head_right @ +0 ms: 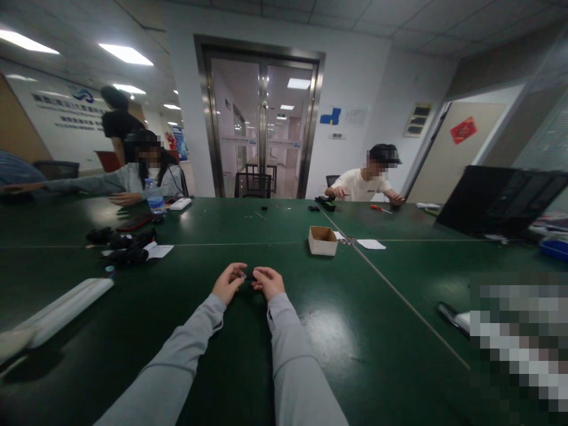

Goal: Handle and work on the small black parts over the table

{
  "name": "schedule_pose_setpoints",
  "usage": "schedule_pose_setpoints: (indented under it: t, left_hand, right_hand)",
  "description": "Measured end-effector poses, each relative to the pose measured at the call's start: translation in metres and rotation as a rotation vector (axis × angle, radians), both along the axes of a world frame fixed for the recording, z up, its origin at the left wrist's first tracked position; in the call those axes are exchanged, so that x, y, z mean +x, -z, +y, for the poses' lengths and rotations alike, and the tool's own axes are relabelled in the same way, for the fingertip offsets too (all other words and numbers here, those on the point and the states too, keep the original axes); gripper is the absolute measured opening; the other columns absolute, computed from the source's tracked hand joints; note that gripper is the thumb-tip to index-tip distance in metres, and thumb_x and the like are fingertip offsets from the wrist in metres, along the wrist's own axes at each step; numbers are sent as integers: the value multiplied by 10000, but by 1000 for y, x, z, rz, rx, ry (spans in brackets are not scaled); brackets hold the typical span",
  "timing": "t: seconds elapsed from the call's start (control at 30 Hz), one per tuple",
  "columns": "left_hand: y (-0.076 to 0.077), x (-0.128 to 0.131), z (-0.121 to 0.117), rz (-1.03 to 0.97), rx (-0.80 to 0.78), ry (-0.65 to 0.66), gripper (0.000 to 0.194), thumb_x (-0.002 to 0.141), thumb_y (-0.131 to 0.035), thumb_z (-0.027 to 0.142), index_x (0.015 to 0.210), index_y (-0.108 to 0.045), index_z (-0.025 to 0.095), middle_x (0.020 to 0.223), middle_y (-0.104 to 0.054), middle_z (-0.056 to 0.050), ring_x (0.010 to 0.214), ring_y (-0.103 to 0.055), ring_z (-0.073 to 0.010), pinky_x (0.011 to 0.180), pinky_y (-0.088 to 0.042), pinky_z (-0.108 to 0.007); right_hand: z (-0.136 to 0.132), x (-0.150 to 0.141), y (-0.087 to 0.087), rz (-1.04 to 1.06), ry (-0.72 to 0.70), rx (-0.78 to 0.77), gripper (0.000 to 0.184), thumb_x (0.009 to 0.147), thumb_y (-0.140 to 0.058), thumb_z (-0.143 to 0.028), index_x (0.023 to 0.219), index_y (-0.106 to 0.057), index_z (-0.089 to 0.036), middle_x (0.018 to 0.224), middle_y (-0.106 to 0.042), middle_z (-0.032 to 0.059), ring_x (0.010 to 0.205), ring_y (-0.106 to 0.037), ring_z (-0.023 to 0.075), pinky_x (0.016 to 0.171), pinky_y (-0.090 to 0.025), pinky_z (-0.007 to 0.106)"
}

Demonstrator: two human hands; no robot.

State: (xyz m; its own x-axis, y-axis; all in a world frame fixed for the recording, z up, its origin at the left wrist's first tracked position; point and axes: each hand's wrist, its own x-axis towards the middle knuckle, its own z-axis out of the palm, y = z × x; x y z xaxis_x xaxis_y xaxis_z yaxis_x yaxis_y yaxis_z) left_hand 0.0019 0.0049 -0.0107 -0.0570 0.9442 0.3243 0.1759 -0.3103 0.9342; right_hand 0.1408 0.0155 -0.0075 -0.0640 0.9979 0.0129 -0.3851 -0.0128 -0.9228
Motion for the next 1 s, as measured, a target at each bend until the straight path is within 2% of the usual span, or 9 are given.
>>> schedule_pose_setpoints:
  t: [0.17,0.3,0.57,0.67,0.83,1.0]
  left_hand:
    - [0,1,-1,-36,-37,-19,305,673,-522,226,971,-558,177,756,-516,-14,597,-491,-92,482,-391,-178]
    - [1,3,-1,-43,-77,-25,311,734,-473,363,966,-544,169,604,-487,19,476,-450,-76,419,-357,-170]
    - [-6,3,-5,24,-141,-67,384,764,-408,492,888,-575,169,381,-410,54,317,-366,-69,336,-275,-162]
    - [-7,5,-6,-26,-184,-46,429,771,-369,524,917,-563,171,417,-457,40,330,-418,-82,343,-315,-171]
    - [-7,7,-8,-65,-140,12,381,678,-523,398,995,-521,188,647,-528,24,429,-491,-70,369,-359,-162]
    - [-8,7,-9,-33,-141,25,345,691,-496,346,994,-522,185,641,-506,29,432,-466,-62,373,-348,-162]
  right_hand:
    - [0,0,1,7,-19,-2,390,476,-777,-322,783,-632,-129,600,-612,16,461,-562,97,415,-441,183]
    - [0,0,3,-1,-56,29,407,493,-770,-316,824,-628,-126,635,-617,19,479,-572,100,433,-445,188]
    - [-1,2,0,-12,-141,64,380,484,-731,-188,847,-624,-146,781,-635,30,495,-581,91,447,-448,181]
    - [0,3,2,-4,-138,64,357,497,-705,-177,842,-618,-150,795,-640,32,500,-581,91,450,-450,181]
    - [2,3,5,4,-95,43,344,491,-697,-176,823,-609,-156,738,-626,8,486,-574,88,435,-444,177]
    - [3,1,7,8,-113,53,352,491,-722,-195,816,-590,-158,660,-596,-18,481,-572,90,437,-443,177]
